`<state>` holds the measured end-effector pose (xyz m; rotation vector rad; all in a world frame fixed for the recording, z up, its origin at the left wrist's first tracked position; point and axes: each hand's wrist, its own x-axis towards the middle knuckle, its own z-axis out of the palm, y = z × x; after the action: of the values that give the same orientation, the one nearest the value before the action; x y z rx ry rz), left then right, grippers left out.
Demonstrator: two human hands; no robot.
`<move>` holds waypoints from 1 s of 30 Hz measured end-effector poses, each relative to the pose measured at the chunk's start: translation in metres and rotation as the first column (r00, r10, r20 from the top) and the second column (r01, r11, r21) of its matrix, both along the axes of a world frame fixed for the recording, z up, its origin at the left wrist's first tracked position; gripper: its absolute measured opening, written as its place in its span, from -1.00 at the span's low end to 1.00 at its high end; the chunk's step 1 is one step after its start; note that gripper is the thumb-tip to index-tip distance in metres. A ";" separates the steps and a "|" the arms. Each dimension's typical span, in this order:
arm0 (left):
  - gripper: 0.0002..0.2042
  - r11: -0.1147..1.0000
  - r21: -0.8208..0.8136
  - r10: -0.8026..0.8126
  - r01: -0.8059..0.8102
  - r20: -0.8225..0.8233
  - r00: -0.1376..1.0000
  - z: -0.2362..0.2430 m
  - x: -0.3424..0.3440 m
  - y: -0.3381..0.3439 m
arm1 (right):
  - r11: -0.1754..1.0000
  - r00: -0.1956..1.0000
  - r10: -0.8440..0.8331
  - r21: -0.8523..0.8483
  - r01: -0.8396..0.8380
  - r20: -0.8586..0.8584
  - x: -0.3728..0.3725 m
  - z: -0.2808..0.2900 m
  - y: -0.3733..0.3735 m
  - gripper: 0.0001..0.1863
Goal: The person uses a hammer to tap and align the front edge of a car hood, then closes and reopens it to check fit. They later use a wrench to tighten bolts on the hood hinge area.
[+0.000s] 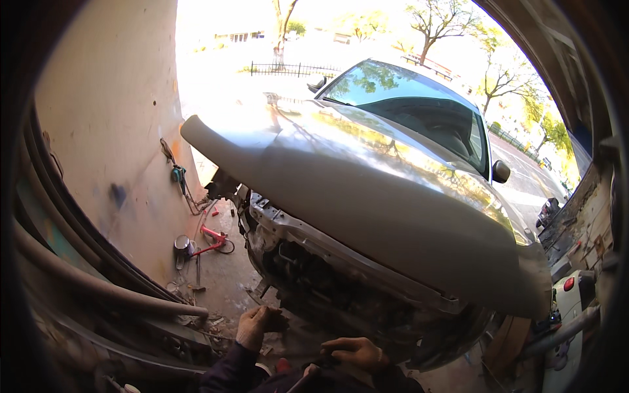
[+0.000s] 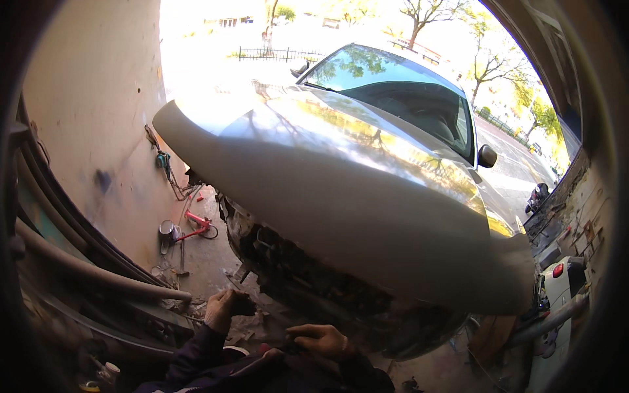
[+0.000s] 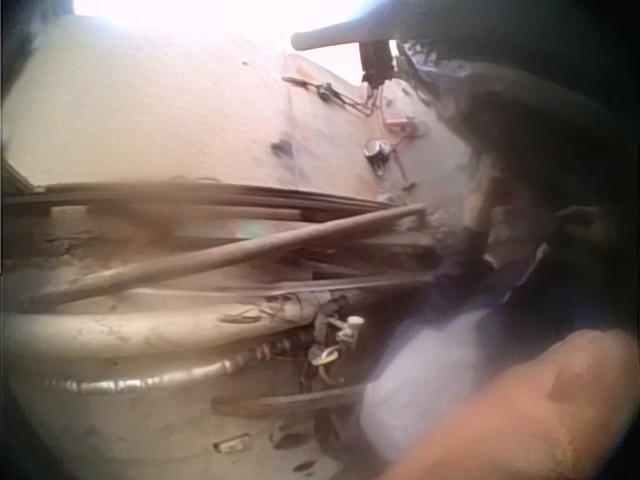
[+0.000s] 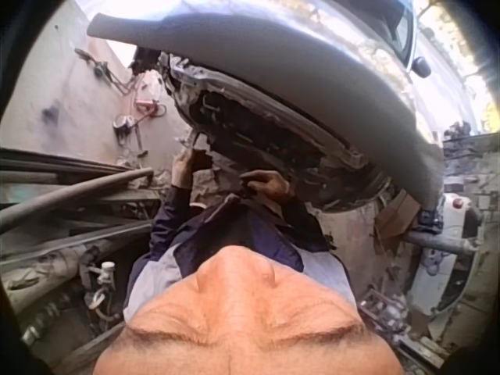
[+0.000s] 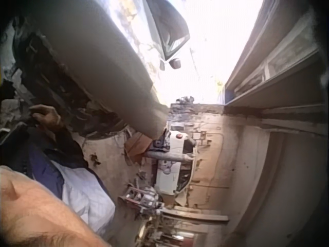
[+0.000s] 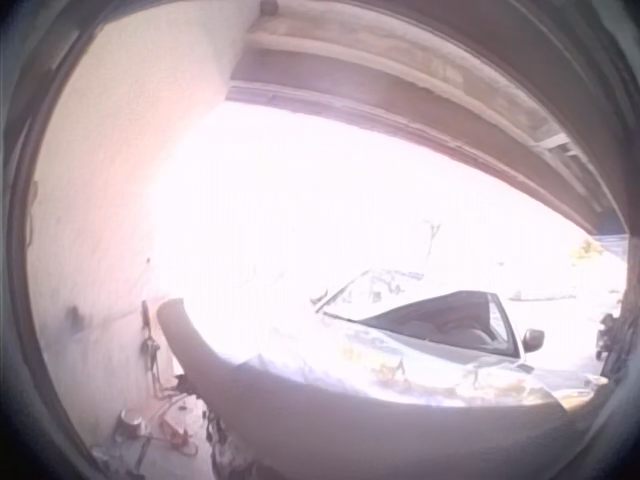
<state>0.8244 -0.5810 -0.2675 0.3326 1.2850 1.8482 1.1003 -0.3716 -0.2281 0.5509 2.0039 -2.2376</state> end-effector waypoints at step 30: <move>-0.53 0.991 -0.102 0.108 -0.092 0.160 0.981 -0.061 0.001 -0.009 | 0.989 0.998 0.036 -0.145 -0.028 0.052 -0.032 -0.003 -0.001 -0.59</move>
<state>0.8256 -0.5904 -0.3285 0.0631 1.2884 1.8499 1.0682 -0.3728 -0.2314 0.5538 1.7946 -2.2995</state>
